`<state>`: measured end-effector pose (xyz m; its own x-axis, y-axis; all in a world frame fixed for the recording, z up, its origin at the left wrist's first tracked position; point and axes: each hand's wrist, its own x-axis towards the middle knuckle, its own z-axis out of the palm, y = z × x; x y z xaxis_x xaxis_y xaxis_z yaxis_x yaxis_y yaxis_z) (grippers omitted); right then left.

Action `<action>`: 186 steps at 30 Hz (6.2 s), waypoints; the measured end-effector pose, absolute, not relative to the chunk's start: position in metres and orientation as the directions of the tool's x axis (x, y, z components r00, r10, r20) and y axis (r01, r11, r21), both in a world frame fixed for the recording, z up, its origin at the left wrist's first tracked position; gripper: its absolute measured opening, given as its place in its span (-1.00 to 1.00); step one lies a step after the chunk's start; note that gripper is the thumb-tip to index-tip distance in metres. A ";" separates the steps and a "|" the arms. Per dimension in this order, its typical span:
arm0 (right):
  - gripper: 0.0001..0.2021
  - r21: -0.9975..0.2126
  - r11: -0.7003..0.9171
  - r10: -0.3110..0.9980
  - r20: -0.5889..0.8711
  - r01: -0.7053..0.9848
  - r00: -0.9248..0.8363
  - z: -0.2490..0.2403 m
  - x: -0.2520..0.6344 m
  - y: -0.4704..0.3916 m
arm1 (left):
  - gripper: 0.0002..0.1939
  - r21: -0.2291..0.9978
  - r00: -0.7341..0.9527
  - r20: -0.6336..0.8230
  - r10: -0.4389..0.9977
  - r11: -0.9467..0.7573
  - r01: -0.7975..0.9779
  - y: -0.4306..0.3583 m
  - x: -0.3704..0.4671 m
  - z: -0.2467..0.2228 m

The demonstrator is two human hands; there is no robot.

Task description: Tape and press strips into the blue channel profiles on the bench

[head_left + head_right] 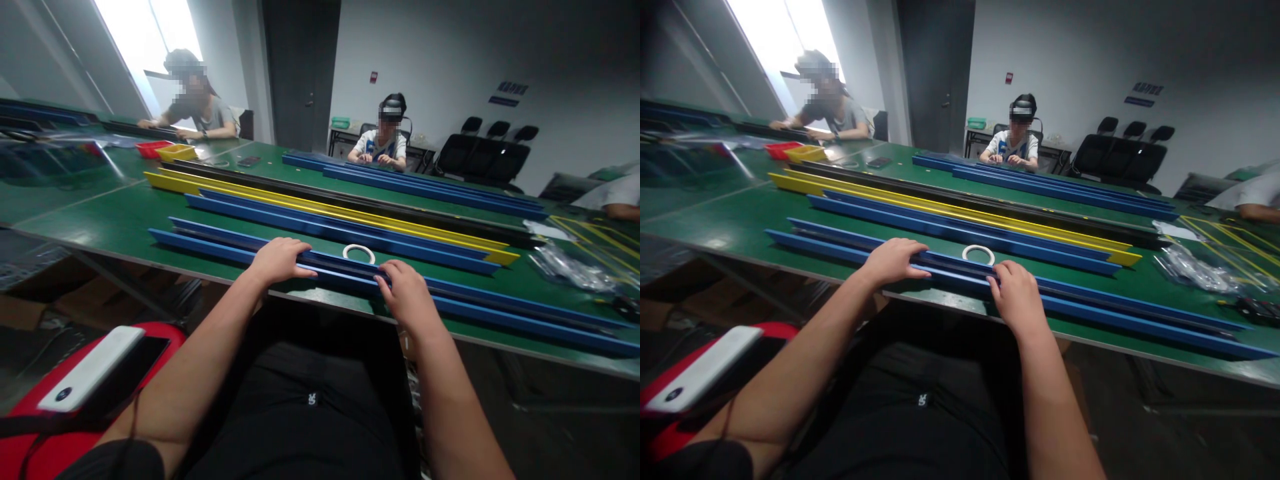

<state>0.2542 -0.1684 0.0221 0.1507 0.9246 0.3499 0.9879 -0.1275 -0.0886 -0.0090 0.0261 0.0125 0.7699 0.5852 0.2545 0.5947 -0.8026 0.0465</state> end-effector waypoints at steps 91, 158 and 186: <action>-0.63 -0.080 -0.465 0.705 0.569 0.881 0.424 -0.012 0.303 -0.181 | -0.29 0.448 0.772 0.365 0.520 -0.825 0.344 -0.033 0.060 -0.023; -0.72 -0.187 -0.440 0.629 0.635 0.879 0.449 -0.021 0.259 -0.162 | -0.45 0.228 0.685 0.220 0.694 -0.720 0.656 -0.051 0.056 -0.021; -0.75 -0.171 -0.452 0.612 0.654 0.875 0.444 -0.024 0.260 -0.161 | -0.46 0.204 0.737 0.251 0.628 -0.778 0.594 -0.049 0.055 -0.023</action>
